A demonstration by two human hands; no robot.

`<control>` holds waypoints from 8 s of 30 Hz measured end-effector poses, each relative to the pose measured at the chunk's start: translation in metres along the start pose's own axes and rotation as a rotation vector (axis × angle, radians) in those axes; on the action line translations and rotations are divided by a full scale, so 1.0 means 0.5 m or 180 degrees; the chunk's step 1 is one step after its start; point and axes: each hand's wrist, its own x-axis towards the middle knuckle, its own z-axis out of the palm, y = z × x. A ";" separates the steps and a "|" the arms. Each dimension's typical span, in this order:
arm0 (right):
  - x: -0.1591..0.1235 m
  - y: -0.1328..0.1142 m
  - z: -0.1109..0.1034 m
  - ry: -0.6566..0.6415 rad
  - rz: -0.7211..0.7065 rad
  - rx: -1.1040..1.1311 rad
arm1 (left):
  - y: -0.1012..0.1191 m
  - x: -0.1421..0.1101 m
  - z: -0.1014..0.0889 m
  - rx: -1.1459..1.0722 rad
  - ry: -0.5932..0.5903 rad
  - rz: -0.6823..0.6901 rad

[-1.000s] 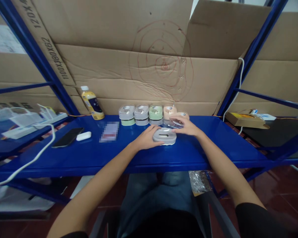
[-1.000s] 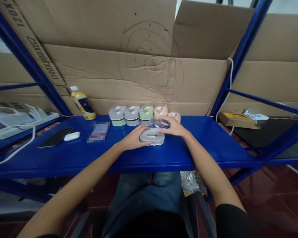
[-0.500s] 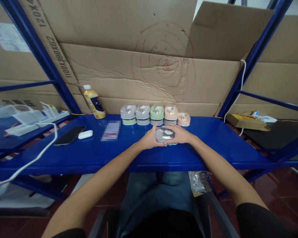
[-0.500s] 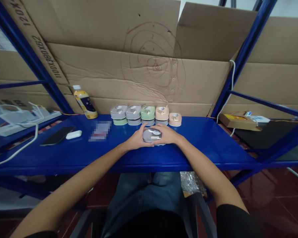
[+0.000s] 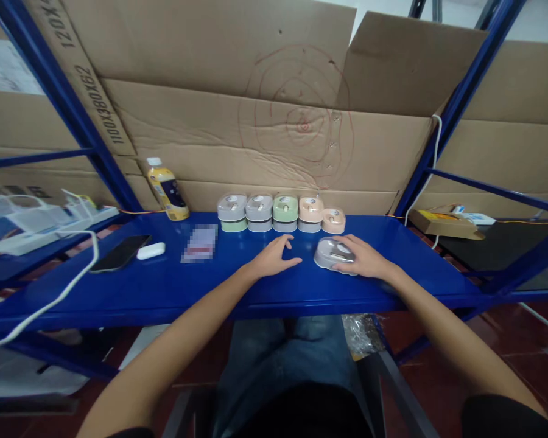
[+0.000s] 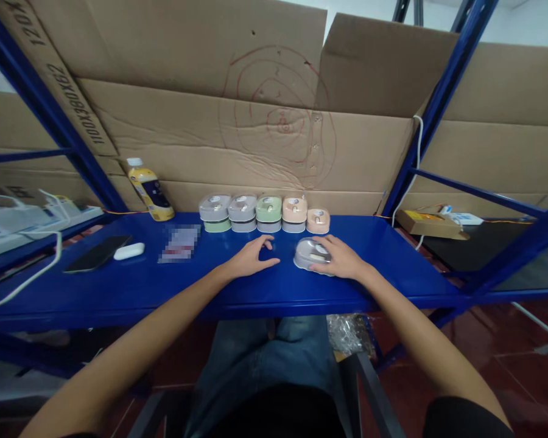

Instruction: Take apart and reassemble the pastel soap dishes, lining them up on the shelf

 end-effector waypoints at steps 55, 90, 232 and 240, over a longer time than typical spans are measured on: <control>0.013 -0.084 0.044 0.0637 0.1039 -0.0329 | 0.021 -0.008 -0.007 -0.0212 -0.0106 0.0135; 0.130 0.030 0.032 0.1027 0.0873 0.2493 | 0.024 -0.010 -0.051 0.0186 0.0269 0.0451; 0.180 -0.057 0.050 -0.0276 -0.0637 0.1040 | 0.009 -0.003 -0.018 -0.0348 0.0216 -0.0004; 0.182 -0.059 0.058 -0.0216 -0.0827 0.0736 | 0.013 -0.004 -0.008 -0.0106 0.0111 0.0049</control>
